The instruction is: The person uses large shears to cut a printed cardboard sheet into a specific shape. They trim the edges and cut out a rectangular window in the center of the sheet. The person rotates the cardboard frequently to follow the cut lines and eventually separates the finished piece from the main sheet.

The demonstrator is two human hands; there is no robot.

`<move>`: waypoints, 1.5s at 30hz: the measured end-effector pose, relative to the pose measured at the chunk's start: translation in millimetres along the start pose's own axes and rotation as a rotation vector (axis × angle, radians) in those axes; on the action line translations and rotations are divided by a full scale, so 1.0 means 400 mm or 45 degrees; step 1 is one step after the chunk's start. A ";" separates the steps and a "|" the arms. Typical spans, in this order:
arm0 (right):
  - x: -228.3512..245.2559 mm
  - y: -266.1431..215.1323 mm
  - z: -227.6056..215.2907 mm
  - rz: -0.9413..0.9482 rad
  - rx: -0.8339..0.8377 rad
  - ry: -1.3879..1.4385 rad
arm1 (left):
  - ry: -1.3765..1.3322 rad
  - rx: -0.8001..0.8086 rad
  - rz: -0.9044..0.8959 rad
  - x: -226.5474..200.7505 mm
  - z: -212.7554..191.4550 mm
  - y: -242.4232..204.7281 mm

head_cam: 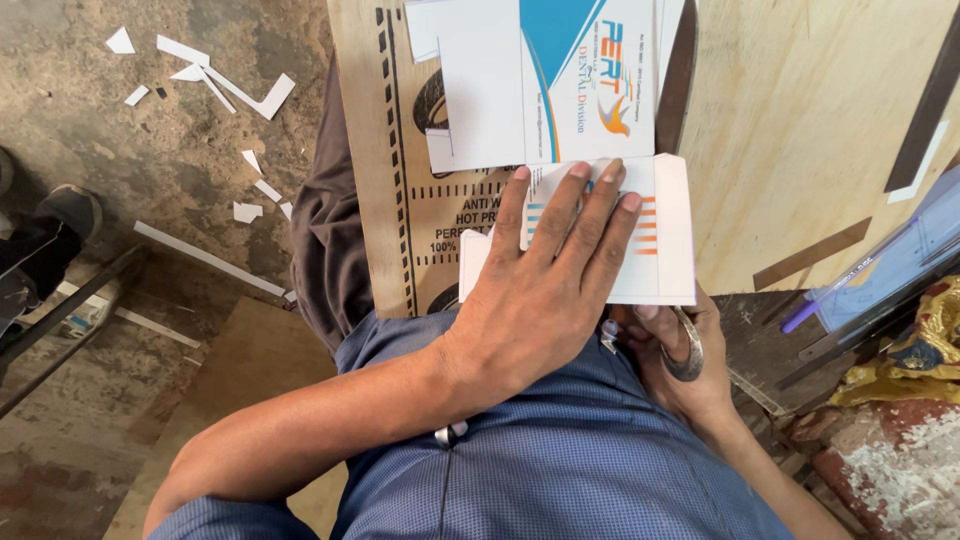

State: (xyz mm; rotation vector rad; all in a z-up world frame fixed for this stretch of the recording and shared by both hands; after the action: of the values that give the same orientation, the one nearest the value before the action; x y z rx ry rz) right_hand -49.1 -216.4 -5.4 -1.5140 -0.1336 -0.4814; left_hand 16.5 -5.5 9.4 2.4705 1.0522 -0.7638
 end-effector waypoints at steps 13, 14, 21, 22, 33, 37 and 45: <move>0.018 -0.001 0.027 -0.053 0.030 -0.047 | -0.048 0.011 0.001 -0.009 -0.018 -0.003; 0.024 0.002 0.025 -0.053 0.045 -0.026 | -0.064 0.020 0.007 -0.010 -0.020 -0.004; 0.028 0.011 0.008 -0.048 0.097 -0.022 | -0.105 -0.008 0.004 -0.015 -0.027 -0.008; 0.024 0.012 0.004 -0.041 0.080 -0.040 | -0.108 -0.012 0.004 -0.014 -0.025 -0.009; 0.057 0.035 0.028 0.087 -0.185 0.037 | -0.192 -0.065 0.014 -0.025 -0.063 -0.007; 0.052 0.033 0.022 -0.026 -0.116 -0.153 | -0.168 -0.051 -0.004 -0.035 -0.050 -0.018; 0.075 0.041 0.048 0.043 -0.119 -0.006 | -0.239 -0.016 0.020 -0.043 -0.066 -0.020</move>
State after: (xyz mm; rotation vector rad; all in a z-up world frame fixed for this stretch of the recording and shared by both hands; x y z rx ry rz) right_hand -12.0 -204.7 -7.9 -1.6061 -0.0902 -0.4628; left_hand 9.8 3.7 39.9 2.3404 0.9645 -0.9597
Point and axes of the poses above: each hand's wrist, its own y-axis towards the middle knuckle, its own z-axis out of the palm, x = y × z, the point moved 2 cm from there along y, towards the middle knuckle, and after that the axes turned 15 degrees about z, right-handed, at the moved point
